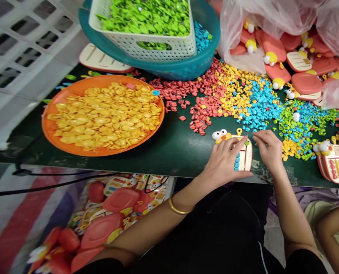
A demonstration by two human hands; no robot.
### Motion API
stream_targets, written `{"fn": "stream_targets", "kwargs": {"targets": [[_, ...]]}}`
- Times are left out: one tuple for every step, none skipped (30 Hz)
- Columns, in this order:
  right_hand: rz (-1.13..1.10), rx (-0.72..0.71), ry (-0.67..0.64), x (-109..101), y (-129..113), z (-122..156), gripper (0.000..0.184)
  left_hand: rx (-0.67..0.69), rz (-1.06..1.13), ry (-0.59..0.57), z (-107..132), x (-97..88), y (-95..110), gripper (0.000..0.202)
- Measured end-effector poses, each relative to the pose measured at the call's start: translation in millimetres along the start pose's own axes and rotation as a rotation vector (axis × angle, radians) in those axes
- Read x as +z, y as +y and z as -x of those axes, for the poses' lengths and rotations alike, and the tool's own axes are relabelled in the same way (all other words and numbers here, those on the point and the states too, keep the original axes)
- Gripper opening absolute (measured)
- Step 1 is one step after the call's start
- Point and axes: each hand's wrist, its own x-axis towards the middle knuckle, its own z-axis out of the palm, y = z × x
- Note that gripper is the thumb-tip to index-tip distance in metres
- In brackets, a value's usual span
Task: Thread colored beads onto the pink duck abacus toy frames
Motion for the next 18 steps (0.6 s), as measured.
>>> {"fn": "stream_targets", "kwargs": {"targets": [[-0.043,0.044,0.075,5,1,-3,0.018,0.016,-0.022,-0.001,-3,0.3,2,0.099],[-0.077,0.07,0.125,10,1,-6,0.018,0.038,-0.04,-0.003,-5,1.3,4,0.096],[-0.097,0.073,0.147,15,2,-7,0.018,0.059,-0.05,-0.003,-5,2.8,5,0.089],[-0.096,0.057,0.145,19,2,-8,0.017,0.077,-0.052,0.001,-4,4.8,5,0.079],[-0.075,0.026,0.126,23,3,-7,0.017,0.09,-0.048,0.011,-3,7.2,4,0.07],[-0.04,-0.011,0.097,26,3,-5,0.017,0.095,-0.04,0.027,0,9.6,4,0.063],[0.002,-0.047,0.066,27,2,-3,0.019,0.086,-0.031,0.05,2,11.9,3,0.059],[0.042,-0.083,0.035,28,2,0,0.021,0.065,-0.019,0.079,4,13.8,2,0.059],[0.074,-0.114,0.01,28,2,4,0.022,0.038,-0.005,0.108,6,15.4,2,0.063],[0.095,-0.142,-0.003,28,2,8,0.024,0.013,0.009,0.137,7,16.4,1,0.069],[0.106,-0.168,-0.006,28,2,11,0.025,-0.002,0.023,0.162,7,17.1,1,0.075],[0.107,-0.193,0.003,29,2,14,0.026,-0.006,0.036,0.181,7,17.4,1,0.08],[0.101,-0.213,0.028,30,2,16,0.027,-0.001,0.044,0.195,6,17.5,1,0.083],[0.09,-0.225,0.061,32,2,18,0.027,0.008,0.047,0.206,5,17.5,1,0.085],[0.075,-0.228,0.092,34,1,18,0.027,0.016,0.045,0.214,5,17.6,1,0.087],[0.057,-0.224,0.111,36,0,17,0.026,0.019,0.04,0.22,4,17.7,1,0.089],[0.038,-0.213,0.117,38,-1,17,0.024,0.018,0.032,0.222,4,17.8,1,0.092],[0.029,-0.197,0.113,38,-1,16,0.022,0.014,0.02,0.22,4,18.1,0,0.096]]}}
